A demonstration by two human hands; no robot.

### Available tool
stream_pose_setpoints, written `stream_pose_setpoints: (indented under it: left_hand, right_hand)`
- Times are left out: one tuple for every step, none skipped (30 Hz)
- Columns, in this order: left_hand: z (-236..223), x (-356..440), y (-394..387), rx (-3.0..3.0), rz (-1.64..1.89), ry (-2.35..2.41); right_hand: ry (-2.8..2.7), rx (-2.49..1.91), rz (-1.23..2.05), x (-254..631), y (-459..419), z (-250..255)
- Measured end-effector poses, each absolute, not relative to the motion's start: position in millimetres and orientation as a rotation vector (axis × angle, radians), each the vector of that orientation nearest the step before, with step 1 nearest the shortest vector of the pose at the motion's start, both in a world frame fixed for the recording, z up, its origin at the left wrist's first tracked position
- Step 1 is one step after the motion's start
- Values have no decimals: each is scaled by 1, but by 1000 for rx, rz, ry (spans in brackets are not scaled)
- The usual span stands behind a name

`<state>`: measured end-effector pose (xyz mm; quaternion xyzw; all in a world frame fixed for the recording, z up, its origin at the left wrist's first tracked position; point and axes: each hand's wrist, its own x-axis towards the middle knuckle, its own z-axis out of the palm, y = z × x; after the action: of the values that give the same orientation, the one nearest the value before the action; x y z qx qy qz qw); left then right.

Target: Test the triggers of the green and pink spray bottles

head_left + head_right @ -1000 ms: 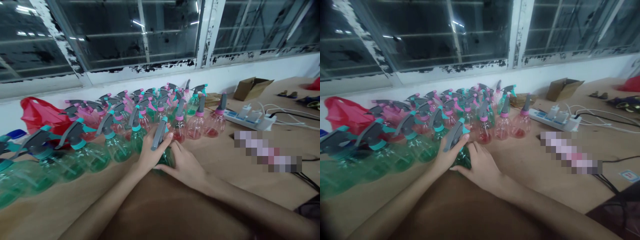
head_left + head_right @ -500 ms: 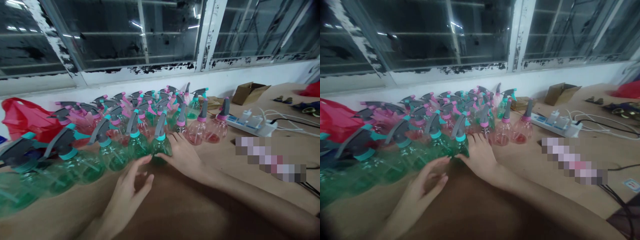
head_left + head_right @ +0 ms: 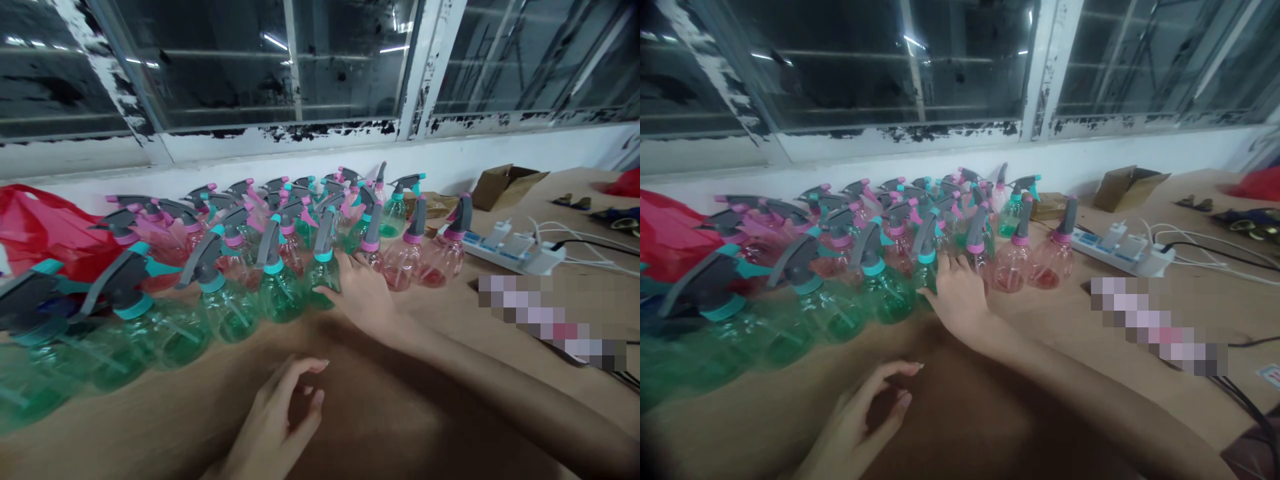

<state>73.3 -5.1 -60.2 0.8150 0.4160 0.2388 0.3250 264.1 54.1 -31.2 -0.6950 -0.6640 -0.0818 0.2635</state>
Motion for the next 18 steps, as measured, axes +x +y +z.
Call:
stream_pose_setpoints:
  left_hand:
    - [-61,73,-5,2137,627,1083]
    - [-63,73,-5,2136,624,1080]
    - [-64,72,-4,2137,617,1076]
    - [-66,72,-3,2140,616,1067]
    - [-67,72,-3,2144,620,1056]
    - [-67,71,-2,2145,620,1050]
    - [-67,71,-1,2147,621,1048]
    - [-67,71,0,2142,609,1061]
    - [-65,71,0,2133,585,1082]
    - [-64,71,0,2117,560,1108]
    - [-62,72,1,2098,536,1137]
    - [-61,72,1,2081,519,1158]
    - [-60,73,2,2070,511,1171]
    - [-59,74,2,2066,506,1174]
    - [-59,75,3,2068,508,1169]
    - [-58,76,3,2069,511,1163]
    - [-59,77,4,2069,520,1158]
    - [-59,79,5,2069,525,1153]
  right_hand:
    - [-1787,-1871,-223,264,55,-32]
    - [-1780,-1857,-228,264,55,-33]
    - [-1774,-1836,-234,264,54,-34]
    - [-1772,-1807,-238,265,52,-35]
    - [-1772,-1773,-241,267,49,-35]
    - [-1769,-1737,-243,271,46,-36]
    - [-1762,-1703,-244,275,41,-36]
    - [-1743,-1676,-252,281,37,-35]
    - [-1718,-1661,-258,288,33,-35]
    - [-1674,-1662,-269,295,29,-34]
    - [-1637,-1676,-271,302,25,-33]
    - [-1597,-1698,-268,309,23,-32]
    - [-1562,-1720,-264,316,21,-31]
    - [-1528,-1746,-254,321,20,-31]
    - [-1498,-1773,-242,326,19,-30]
    - [-1472,-1798,-230,329,19,-30]
    - [-1450,-1822,-215,331,20,-30]
    - [-1434,-1841,-201,332,21,-31]
